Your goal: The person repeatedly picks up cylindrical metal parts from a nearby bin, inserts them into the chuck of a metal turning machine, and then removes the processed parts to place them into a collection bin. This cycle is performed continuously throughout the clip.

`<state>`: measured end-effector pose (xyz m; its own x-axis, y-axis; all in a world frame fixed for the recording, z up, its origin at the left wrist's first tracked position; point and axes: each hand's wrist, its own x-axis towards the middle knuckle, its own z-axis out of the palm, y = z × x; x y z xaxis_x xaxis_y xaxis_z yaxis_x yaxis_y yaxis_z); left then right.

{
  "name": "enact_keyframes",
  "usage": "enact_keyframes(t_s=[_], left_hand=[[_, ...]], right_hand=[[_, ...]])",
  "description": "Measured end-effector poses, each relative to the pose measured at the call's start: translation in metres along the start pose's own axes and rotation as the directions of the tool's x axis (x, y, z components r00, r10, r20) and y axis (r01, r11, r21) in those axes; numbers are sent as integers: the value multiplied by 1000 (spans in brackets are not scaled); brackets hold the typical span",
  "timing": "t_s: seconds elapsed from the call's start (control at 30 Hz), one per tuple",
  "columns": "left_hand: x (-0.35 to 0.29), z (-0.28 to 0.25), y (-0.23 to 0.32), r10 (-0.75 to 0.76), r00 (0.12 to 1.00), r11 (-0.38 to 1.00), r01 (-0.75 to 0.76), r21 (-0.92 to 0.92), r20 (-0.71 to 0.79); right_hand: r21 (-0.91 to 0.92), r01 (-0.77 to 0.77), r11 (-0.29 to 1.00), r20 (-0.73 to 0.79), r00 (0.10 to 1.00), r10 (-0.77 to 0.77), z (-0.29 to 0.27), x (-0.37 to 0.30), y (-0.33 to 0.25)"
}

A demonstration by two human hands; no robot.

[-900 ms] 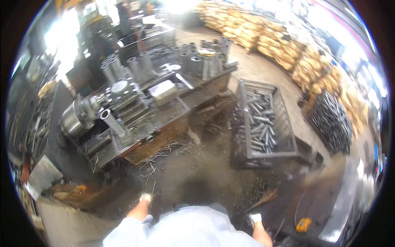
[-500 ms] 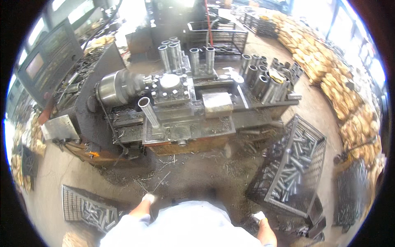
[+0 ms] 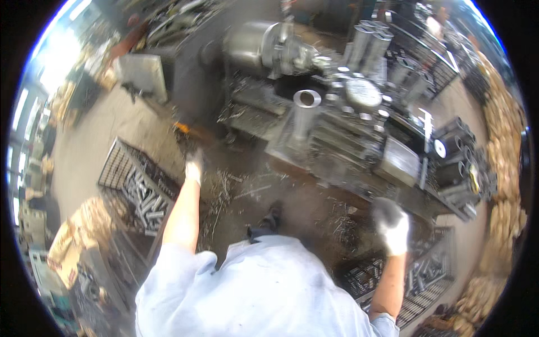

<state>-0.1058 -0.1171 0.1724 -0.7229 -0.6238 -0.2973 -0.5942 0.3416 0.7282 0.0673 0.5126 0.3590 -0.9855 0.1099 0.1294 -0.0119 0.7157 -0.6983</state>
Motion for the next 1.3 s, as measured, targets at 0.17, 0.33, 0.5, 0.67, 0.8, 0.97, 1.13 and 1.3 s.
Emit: enact_keyframes(t_s=[0.17,0.33,0.5,0.67,0.8,0.97,1.13,1.3], left_hand=[[56,-44,42,172,901,985,-156,71,-399],[57,-57,36,395,817,918,-334,214,-420],[70,-55,17,535,732,839,-402,366,-423],[75,-65,30,-48,970,367,238,-899,237],[40,-50,42,9,979,476,174,-862,202],[-33,26,7,13,986,618,124,-776,168],[-78,56,-80,-288,936,642,347,-684,204],[-69,63,-115,-476,869,719,473,-510,136]], right_hand=[[-83,25,996,-208,977,-42,-33,58,-58],[24,-39,999,-478,877,46,-60,102,-76],[-90,31,995,-375,925,-63,-30,170,-129],[-213,308,927,-36,946,-323,13,307,-172],[-512,78,856,416,894,167,48,414,-158],[-291,72,954,670,727,149,101,459,-109],[360,-221,906,384,920,72,46,441,-94],[6,628,778,-750,517,-412,8,446,-183]])
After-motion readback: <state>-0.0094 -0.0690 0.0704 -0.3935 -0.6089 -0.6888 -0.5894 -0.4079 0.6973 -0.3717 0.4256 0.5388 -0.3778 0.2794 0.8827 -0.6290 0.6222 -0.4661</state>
